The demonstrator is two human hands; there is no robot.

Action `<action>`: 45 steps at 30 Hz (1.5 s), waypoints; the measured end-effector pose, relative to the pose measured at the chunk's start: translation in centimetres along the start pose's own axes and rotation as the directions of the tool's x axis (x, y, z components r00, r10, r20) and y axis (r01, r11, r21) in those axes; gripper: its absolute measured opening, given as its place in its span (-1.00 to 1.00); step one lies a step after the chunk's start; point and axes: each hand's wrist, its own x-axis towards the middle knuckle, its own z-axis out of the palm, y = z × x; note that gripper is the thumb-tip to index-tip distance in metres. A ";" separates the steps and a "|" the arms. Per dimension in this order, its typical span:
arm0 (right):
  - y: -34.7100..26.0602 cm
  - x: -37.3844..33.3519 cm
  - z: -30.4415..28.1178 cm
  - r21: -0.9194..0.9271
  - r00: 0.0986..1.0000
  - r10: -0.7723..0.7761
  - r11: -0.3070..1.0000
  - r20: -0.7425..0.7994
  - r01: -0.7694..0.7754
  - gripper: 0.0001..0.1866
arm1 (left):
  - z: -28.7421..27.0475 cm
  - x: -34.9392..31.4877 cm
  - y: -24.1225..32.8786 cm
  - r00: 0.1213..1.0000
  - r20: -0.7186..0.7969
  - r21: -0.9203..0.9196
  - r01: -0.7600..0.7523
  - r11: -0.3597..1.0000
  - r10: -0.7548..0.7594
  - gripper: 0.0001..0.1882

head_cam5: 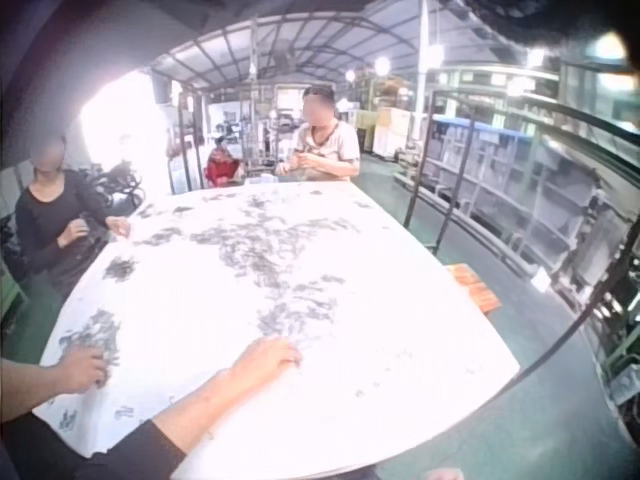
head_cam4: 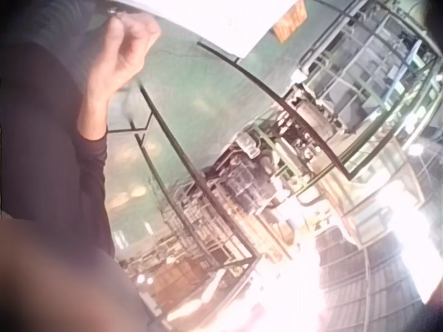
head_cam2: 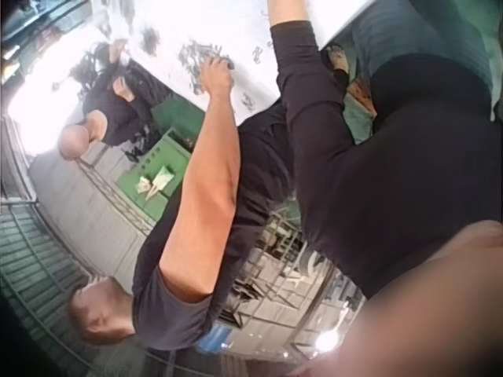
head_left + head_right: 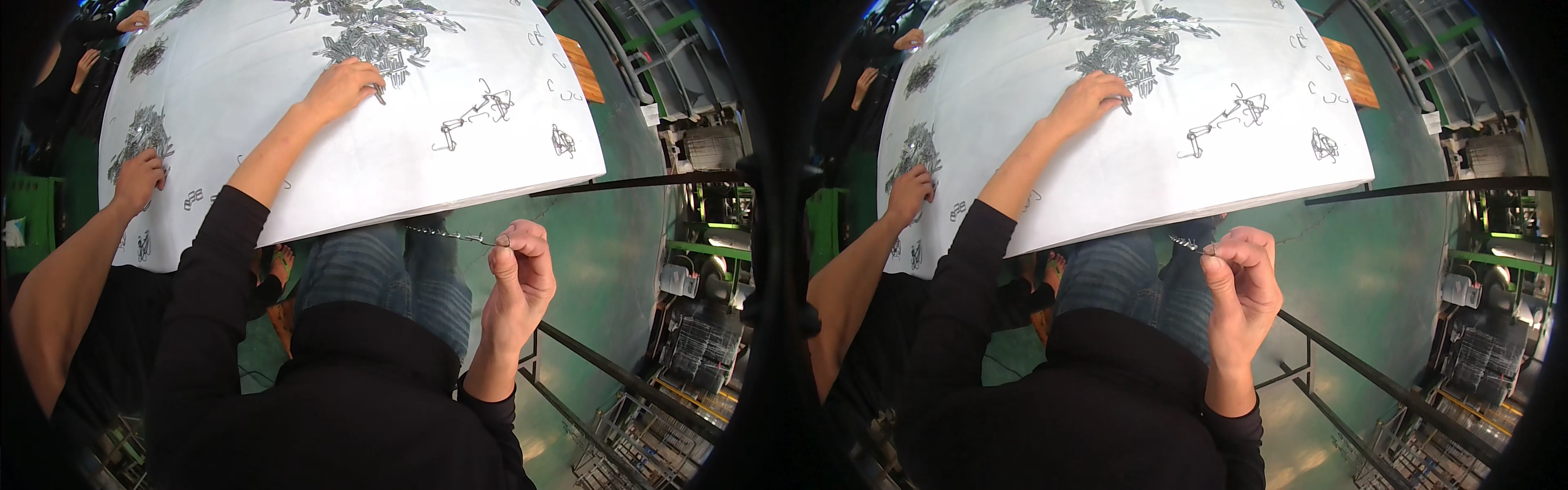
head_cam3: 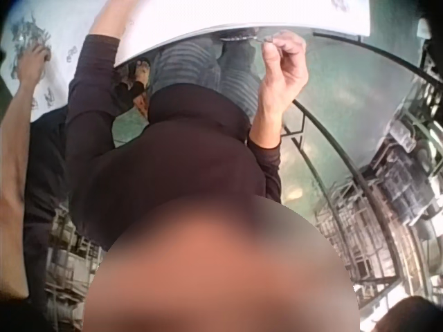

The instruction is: The person picks up individual paperclips from a large white sheet and links them together by hand to form a chain. The person occasionally hangs the chain on a nearby metal frame before continuing to add more clips.

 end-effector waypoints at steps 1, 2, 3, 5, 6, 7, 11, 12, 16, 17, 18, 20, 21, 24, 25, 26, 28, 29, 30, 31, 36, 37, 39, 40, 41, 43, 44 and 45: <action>-0.1 0.0 -0.1 0.004 1.000 0.003 1.000 0.002 -0.003 -0.93 | 0.0 0.3 -0.2 0.999 0.033 -0.026 -0.014 1.000 0.015 -0.91; -0.2 -0.1 -0.2 0.009 1.000 0.006 1.000 0.003 -0.006 -0.93 | -0.1 0.5 -0.3 0.997 0.072 -0.029 -0.003 1.000 0.005 -0.91; -0.3 -0.2 -0.2 0.014 1.000 0.010 1.000 0.005 -0.010 -0.93 | -0.3 0.7 -0.4 0.995 0.098 -0.029 0.005 1.000 -0.002 -0.92; -0.6 -0.3 -0.3 0.028 1.000 0.009 1.000 0.024 -0.010 -0.93 | -0.7 1.0 -0.5 0.988 0.154 -0.047 0.027 0.999 -0.020 -0.92; -0.7 -0.3 -0.3 0.039 0.999 0.008 0.999 0.034 -0.010 -0.93 | -0.9 1.2 -0.6 0.982 0.184 -0.065 0.043 0.997 -0.031 -0.91; -0.8 -0.4 -0.4 0.044 0.999 0.012 0.999 0.036 -0.014 -0.93 | -1.0 1.4 -0.6 0.976 0.215 -0.083 0.059 0.995 -0.040 -0.91; -1.1 -0.6 -0.5 0.067 0.999 0.008 0.998 0.051 -0.011 -0.94 | -1.1 2.2 -0.5 0.932 0.334 -0.012 0.149 0.989 -0.137 -0.87; -1.2 -0.6 -0.5 0.074 0.998 -0.003 0.997 0.056 -0.001 -0.95 | -1.0 2.0 0.0 0.942 0.303 -0.015 0.157 0.988 -0.145 -0.87; -1.3 -1.0 -0.6 0.156 0.997 0.059 0.985 0.051 -0.066 -0.96 | -1.7 1.3 3.5 0.947 0.162 -0.194 0.308 0.931 -0.279 -0.87; -1.1 -1.1 -0.5 0.160 0.997 0.062 0.985 0.050 -0.069 -0.96 | -2.1 1.0 5.2 0.961 0.100 -0.370 0.278 0.886 -0.260 -0.87; -1.0 -1.2 -0.4 0.163 0.996 0.068 0.984 0.050 -0.075 -0.96 | -2.5 0.6 7.3 0.951 0.094 -0.510 0.300 0.807 -0.294 -0.87; -0.7 -1.1 -0.4 0.173 0.997 0.059 0.983 0.057 -0.068 -0.96 | -4.0 -0.7 11.9 0.930 0.171 -0.705 0.346 0.619 -0.326 -0.86; -0.5 -1.1 -0.2 0.164 0.997 0.053 0.985 0.052 -0.061 -0.96 | -5.0 -1.6 14.2 0.942 0.194 -0.793 0.314 0.522 -0.273 -0.84; -0.1 -1.1 0.1 0.160 0.998 0.045 0.986 0.033 -0.050 -0.95 | -7.4 -2.8 19.6 0.965 0.168 -0.868 0.241 0.435 -0.200 -0.88; 0.0 -1.0 0.3 0.154 0.999 0.041 0.987 0.026 -0.044 -0.94 | -8.1 -2.8 20.5 0.948 0.232 -0.860 0.304 0.409 -0.217 -0.88; 0.0 -1.0 0.3 0.148 0.999 0.034 0.988 0.018 -0.037 -0.93 | -8.6 -2.9 21.2 0.949 0.241 -0.871 0.304 0.386 -0.204 -0.89; 0.0 -1.1 0.4 0.156 0.999 0.043 0.987 0.003 -0.042 -0.92 | -9.1 -3.0 22.1 0.948 0.237 -0.873 0.304 0.381 -0.212 -0.90; 0.0 -1.1 0.4 0.157 0.999 0.044 0.987 -0.007 -0.043 -0.91 | -9.3 -3.0 22.3 0.953 0.229 -0.871 0.292 0.396 -0.200 -0.90; 0.0 -1.2 0.4 0.167 0.999 0.029 0.986 -0.012 -0.027 -0.91 | -9.3 -3.1 22.4 0.952 0.240 -0.858 0.301 0.416 -0.192 -0.90; 0.1 -1.2 0.4 0.173 1.000 0.013 0.985 -0.019 -0.010 -0.91 | -9.3 -3.2 22.4 0.963 0.200 -0.864 0.260 0.431 -0.179 -0.91; 0.7 -1.3 0.2 0.136 0.999 -0.036 0.990 -0.019 0.038 -0.90 | -8.6 -4.0 22.8 0.983 0.074 -0.865 0.147 0.480 -0.168 -0.92; 0.7 -1.4 0.1 0.107 0.999 -0.037 0.994 -0.018 0.039 -0.89 | -8.3 -4.1 23.0 0.986 0.016 -0.871 0.094 0.481 -0.165 -0.91; 0.9 -1.4 -0.1 0.052 0.999 -0.043 0.998 -0.005 0.043 -0.88 | -8.2 -4.3 23.2 0.986 -0.055 -0.827 0.045 0.561 -0.160 -0.88; 1.0 -1.6 -0.3 0.027 0.999 -0.045 0.999 0.005 0.045 -0.88 | -8.1 -4.3 23.2 0.984 -0.093 -0.805 0.017 0.593 -0.154 -0.86; 1.1 -1.7 -0.4 0.000 0.999 -0.045 0.999 0.011 0.045 -0.88 | -8.0 -4.4 23.3 0.984 -0.118 -0.793 -0.013 0.609 -0.133 -0.84; 1.7 -1.5 -0.9 0.010 0.993 -0.117 0.993 -0.004 0.117 -0.89 | -8.1 -4.5 23.1 0.988 -0.115 -0.771 -0.021 0.637 -0.107 -0.86; 2.0 -1.2 -1.2 0.008 0.988 -0.157 0.987 -0.006 0.158 -0.89 | -8.2 -4.6 23.1 0.989 -0.113 -0.761 -0.025 0.648 -0.095 -0.86; 2.5 -0.3 -1.8 -0.027 0.984 -0.179 0.984 -0.005 0.179 -0.90 | -8.2 -4.7 23.2 0.989 -0.107 -0.754 -0.014 0.657 -0.103 -0.85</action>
